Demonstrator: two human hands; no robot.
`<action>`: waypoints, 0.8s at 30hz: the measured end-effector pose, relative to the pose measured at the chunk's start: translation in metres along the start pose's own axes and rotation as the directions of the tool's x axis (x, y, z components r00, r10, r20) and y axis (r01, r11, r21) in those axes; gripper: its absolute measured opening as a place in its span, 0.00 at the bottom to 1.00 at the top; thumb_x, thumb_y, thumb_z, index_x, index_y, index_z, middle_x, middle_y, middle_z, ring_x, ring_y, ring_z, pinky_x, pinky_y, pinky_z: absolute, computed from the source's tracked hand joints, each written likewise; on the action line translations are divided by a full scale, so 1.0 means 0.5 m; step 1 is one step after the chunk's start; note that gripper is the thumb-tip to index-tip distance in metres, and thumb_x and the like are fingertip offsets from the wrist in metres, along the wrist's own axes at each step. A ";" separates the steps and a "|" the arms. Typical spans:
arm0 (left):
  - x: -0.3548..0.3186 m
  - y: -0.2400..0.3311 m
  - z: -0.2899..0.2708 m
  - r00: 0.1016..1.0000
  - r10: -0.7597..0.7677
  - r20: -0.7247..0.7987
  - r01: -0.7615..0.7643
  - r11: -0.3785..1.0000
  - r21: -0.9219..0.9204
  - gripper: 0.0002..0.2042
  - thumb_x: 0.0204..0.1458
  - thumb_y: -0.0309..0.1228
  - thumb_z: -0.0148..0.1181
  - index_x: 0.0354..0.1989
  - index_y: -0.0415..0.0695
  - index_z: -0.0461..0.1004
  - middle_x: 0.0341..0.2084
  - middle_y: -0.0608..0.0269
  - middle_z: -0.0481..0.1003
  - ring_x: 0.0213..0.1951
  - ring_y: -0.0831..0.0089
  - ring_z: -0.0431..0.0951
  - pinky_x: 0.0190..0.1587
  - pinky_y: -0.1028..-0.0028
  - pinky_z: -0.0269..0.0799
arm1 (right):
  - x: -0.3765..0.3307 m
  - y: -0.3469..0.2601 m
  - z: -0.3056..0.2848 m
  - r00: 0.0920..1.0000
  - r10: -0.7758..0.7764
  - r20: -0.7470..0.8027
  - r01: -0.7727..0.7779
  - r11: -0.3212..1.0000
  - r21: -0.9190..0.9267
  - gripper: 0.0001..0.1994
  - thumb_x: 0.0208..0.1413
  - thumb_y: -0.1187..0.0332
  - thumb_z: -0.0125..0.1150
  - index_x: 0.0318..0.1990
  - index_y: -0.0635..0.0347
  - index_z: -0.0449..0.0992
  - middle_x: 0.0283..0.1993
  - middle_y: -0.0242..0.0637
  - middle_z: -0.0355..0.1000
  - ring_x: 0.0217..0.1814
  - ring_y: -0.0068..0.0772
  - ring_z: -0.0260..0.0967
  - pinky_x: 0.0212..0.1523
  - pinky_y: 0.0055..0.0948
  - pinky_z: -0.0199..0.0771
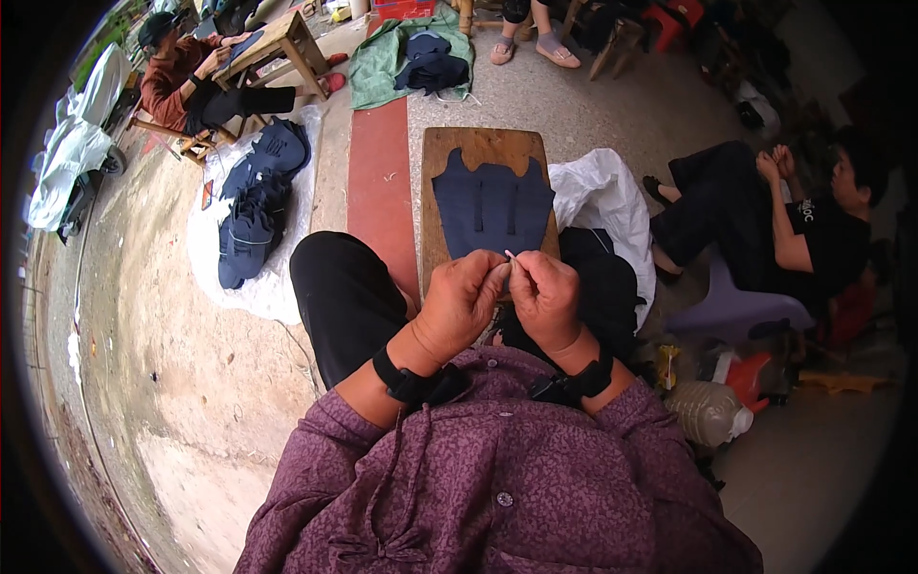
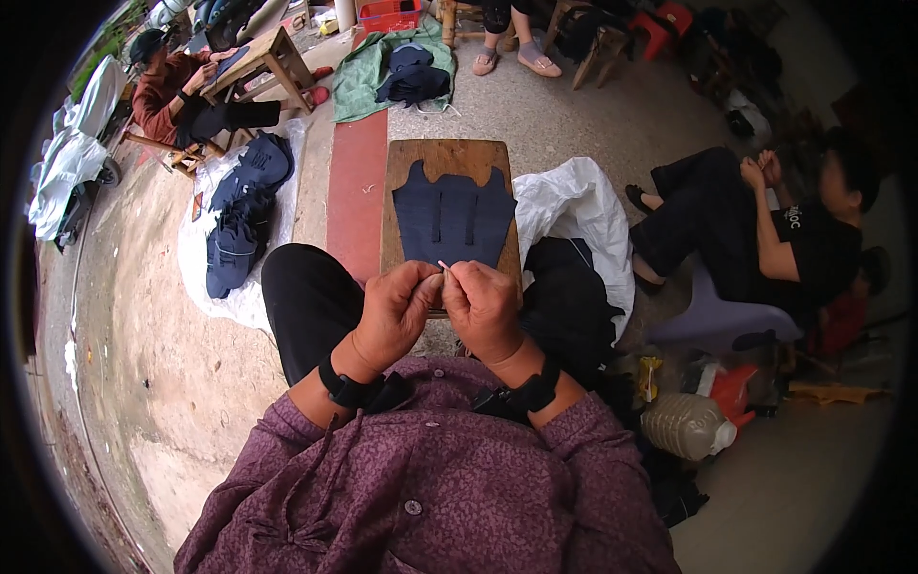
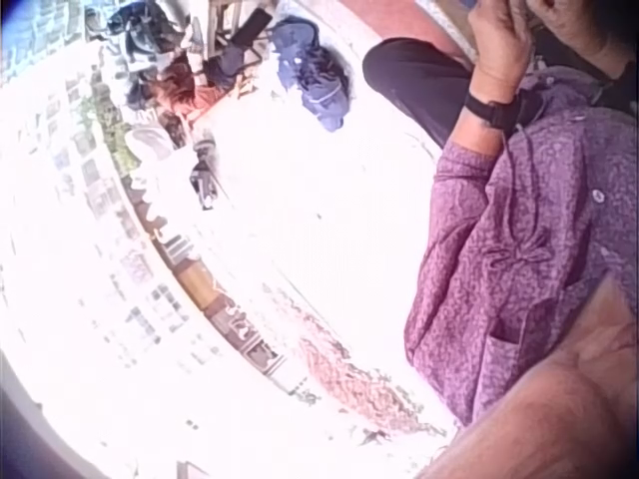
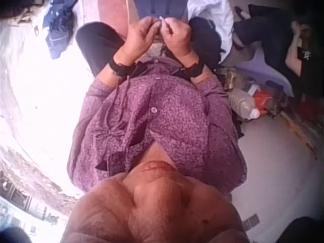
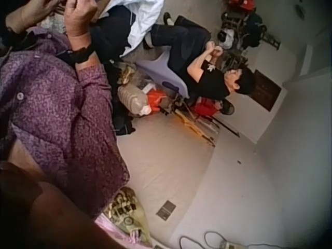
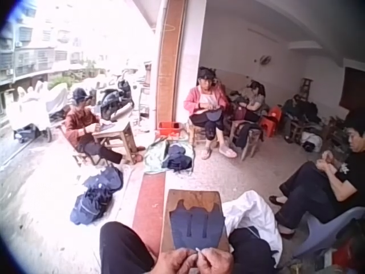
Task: Manually sewing or assembling parts of a shoe upper.
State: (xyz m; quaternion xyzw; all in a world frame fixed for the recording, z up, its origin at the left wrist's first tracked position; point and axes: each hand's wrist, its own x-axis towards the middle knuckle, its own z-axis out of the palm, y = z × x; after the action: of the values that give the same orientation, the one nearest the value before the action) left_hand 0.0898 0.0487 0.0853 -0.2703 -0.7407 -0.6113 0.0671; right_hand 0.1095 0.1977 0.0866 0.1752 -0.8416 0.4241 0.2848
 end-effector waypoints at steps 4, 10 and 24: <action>-0.002 0.001 0.002 1.000 -0.022 -0.013 0.022 1.000 0.009 0.04 0.58 0.22 0.54 0.32 0.36 0.72 0.18 0.60 0.72 0.21 0.76 0.74 0.25 0.77 0.69 | 0.007 -0.007 -0.004 0.999 -0.050 0.022 0.050 0.999 0.003 0.01 0.54 0.78 0.55 0.33 0.67 0.70 0.22 0.44 0.66 0.22 0.44 0.68 0.21 0.36 0.64; -0.004 0.005 0.000 0.988 -0.150 -0.026 0.148 0.987 -0.069 0.05 0.60 0.23 0.52 0.33 0.36 0.72 0.18 0.63 0.72 0.22 0.79 0.73 0.25 0.78 0.69 | 0.003 -0.006 -0.001 0.997 -0.071 0.032 0.070 0.997 0.025 0.01 0.55 0.79 0.54 0.33 0.68 0.70 0.22 0.45 0.64 0.22 0.47 0.65 0.21 0.38 0.62; 0.005 -0.030 -0.006 0.875 -0.418 0.245 0.484 0.766 -0.423 0.06 0.62 0.28 0.51 0.36 0.40 0.70 0.23 0.70 0.72 0.25 0.85 0.70 0.27 0.85 0.65 | -0.002 0.018 -0.002 0.982 -0.138 0.128 0.162 0.967 -0.198 0.04 0.46 0.78 0.56 0.24 0.61 0.69 0.21 0.42 0.63 0.23 0.46 0.67 0.22 0.41 0.64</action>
State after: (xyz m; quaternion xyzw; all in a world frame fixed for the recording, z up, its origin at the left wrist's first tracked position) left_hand 0.0796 0.0452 0.0738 -0.1329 -0.6153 -0.7507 -0.2004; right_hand 0.1059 0.2037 0.0810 0.2315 -0.8805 0.3005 0.2845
